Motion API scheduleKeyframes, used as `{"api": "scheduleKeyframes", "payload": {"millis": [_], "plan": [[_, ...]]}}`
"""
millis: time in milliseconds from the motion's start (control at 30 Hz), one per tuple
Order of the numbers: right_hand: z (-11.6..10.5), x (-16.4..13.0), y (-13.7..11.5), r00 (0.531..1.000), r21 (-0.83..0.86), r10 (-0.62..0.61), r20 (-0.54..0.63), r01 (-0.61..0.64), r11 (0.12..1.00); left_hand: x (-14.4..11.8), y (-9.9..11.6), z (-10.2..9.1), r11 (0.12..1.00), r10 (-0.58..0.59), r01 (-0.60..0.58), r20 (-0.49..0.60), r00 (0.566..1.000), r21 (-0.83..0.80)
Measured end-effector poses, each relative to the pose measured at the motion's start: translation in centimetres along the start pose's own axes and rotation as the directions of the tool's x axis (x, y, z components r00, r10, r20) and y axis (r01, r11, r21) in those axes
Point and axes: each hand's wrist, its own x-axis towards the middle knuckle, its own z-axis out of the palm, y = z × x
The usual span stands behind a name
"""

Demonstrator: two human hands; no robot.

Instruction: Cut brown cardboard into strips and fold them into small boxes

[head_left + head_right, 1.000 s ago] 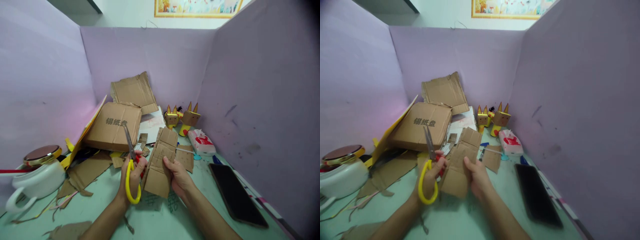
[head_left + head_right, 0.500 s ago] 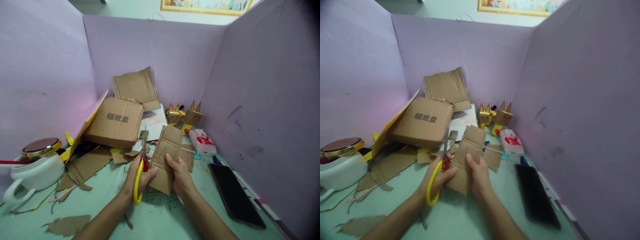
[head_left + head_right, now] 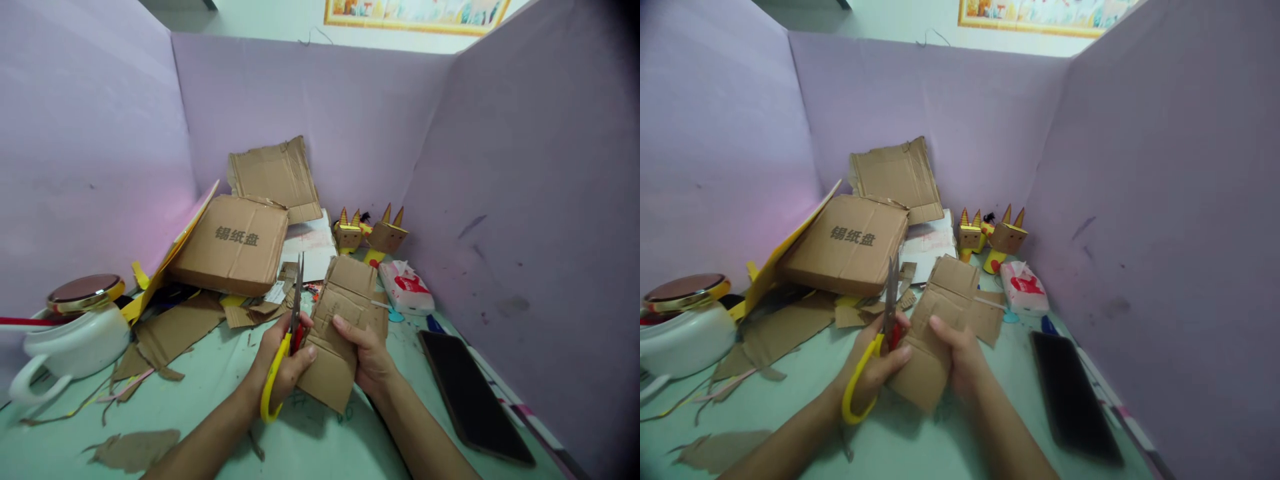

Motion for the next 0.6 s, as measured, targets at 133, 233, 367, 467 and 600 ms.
{"api": "scheduleKeyframes", "payload": {"millis": [133, 233, 367, 467, 600], "plan": [[-0.4, 0.5, -0.4, 0.998, 0.051, -0.038, -0.054, 0.041, 0.998, 0.2, 0.1, -0.5, 0.996, 0.018, -0.019, 0.008, 1.0, 0.09], [-1.0, 1.0, -1.4, 0.99, 0.09, -0.052, -0.128, 0.064, 0.994, 0.8, 0.1, -1.4, 0.986, 0.007, 0.01, -0.099, 0.995, 0.166], [-2.0, 1.2, -3.1, 0.982, 0.09, -0.128, -0.139, 0.142, 0.986, 1.4, 0.0, -2.9, 0.904, 0.093, -0.013, -0.166, 0.982, 0.427], [-2.7, 1.1, -3.7, 0.964, 0.092, -0.211, -0.16, 0.227, 0.969, 1.1, 0.3, -3.5, 0.893, 0.12, -0.074, -0.077, 0.99, 0.445], [-3.5, 1.1, -3.9, 0.949, 0.065, -0.284, -0.135, 0.295, 0.953, 0.1, 0.9, -3.2, 0.927, 0.202, -0.203, 0.035, 0.979, 0.314]]}}
